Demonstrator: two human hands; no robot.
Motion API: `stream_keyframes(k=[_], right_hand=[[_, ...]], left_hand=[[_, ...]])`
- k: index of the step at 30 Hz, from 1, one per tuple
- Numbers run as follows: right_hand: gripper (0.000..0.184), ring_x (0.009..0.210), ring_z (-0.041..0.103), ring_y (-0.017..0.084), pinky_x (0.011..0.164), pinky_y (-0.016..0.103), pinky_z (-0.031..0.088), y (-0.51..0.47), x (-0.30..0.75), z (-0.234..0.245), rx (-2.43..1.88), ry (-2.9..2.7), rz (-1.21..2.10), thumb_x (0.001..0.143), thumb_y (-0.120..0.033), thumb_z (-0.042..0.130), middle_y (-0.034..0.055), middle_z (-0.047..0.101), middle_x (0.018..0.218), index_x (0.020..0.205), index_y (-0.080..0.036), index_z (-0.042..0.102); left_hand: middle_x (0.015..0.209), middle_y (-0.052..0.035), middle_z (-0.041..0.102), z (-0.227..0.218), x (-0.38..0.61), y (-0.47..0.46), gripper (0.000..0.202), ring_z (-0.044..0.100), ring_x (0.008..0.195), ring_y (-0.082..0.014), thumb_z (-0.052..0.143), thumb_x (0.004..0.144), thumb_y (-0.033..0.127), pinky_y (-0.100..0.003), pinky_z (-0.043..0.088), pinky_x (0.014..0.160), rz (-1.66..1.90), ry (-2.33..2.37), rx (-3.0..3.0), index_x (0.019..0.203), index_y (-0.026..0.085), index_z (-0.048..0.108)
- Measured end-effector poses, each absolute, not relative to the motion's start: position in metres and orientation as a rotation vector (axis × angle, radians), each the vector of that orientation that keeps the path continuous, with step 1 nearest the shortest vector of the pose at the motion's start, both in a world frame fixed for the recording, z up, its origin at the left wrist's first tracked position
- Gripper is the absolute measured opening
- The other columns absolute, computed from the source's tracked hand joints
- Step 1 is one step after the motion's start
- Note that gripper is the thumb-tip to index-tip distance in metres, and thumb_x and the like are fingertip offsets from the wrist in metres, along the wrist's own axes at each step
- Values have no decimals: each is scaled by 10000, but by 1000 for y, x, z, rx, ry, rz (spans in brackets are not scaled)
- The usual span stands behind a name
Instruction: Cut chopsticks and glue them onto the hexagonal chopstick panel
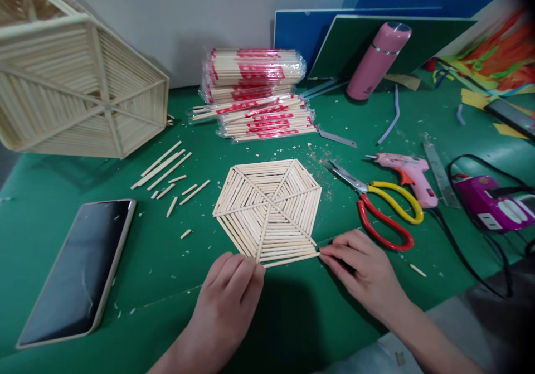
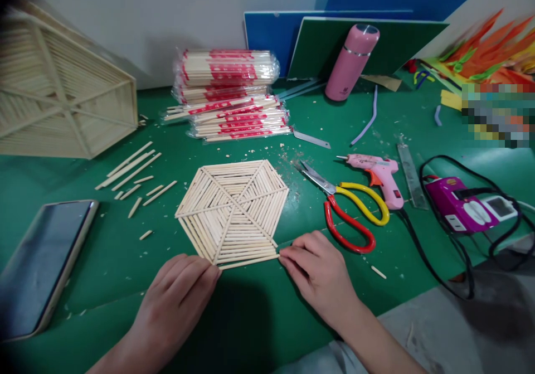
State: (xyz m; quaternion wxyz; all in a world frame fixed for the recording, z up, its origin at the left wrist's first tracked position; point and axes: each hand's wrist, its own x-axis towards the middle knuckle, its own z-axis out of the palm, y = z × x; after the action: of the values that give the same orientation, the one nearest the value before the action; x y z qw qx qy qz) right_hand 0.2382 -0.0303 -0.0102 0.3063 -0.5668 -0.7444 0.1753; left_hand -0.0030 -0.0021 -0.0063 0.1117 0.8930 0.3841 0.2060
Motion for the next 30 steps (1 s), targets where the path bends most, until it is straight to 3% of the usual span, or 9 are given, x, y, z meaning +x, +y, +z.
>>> stream_keyframes(k=[10, 18, 24, 30], right_hand=[[124, 678, 523, 137, 577, 268, 442, -31, 238, -12, -1517, -1996, 440, 796, -167, 548, 42, 590, 746, 855, -192, 654], [107, 683, 517, 143, 574, 273, 437, -32, 238, -13, -1506, -2020, 447, 785, -156, 566, 45, 578, 758, 855, -186, 641], [98, 688, 521, 139, 590, 271, 442, -30, 240, -14, -1492, -2032, 460, 794, -170, 558, 46, 592, 783, 848, -191, 637], [109, 704, 535, 145, 610, 273, 435, -31, 241, -17, -1507, -2038, 482, 805, -179, 540, 47, 599, 797, 850, -187, 638]], left_hand=[[716, -26, 561, -4, 0, 2, 206, 509, 686, -137, 415, 847, 148, -256, 411, 636, 661, 1290, 2431, 703, 164, 562], [828, -48, 557, -11, -5, -4, 75, 519, 756, -156, 501, 800, 172, -285, 458, 680, 732, 1405, 2414, 848, 170, 558], [879, -71, 544, -11, -9, -5, 132, 528, 784, -163, 525, 786, 179, -289, 469, 690, 699, 1387, 2408, 911, 149, 554], [833, -42, 555, -7, -7, -3, 94, 503, 764, -146, 481, 810, 151, -271, 428, 693, 673, 1357, 2425, 837, 161, 570]])
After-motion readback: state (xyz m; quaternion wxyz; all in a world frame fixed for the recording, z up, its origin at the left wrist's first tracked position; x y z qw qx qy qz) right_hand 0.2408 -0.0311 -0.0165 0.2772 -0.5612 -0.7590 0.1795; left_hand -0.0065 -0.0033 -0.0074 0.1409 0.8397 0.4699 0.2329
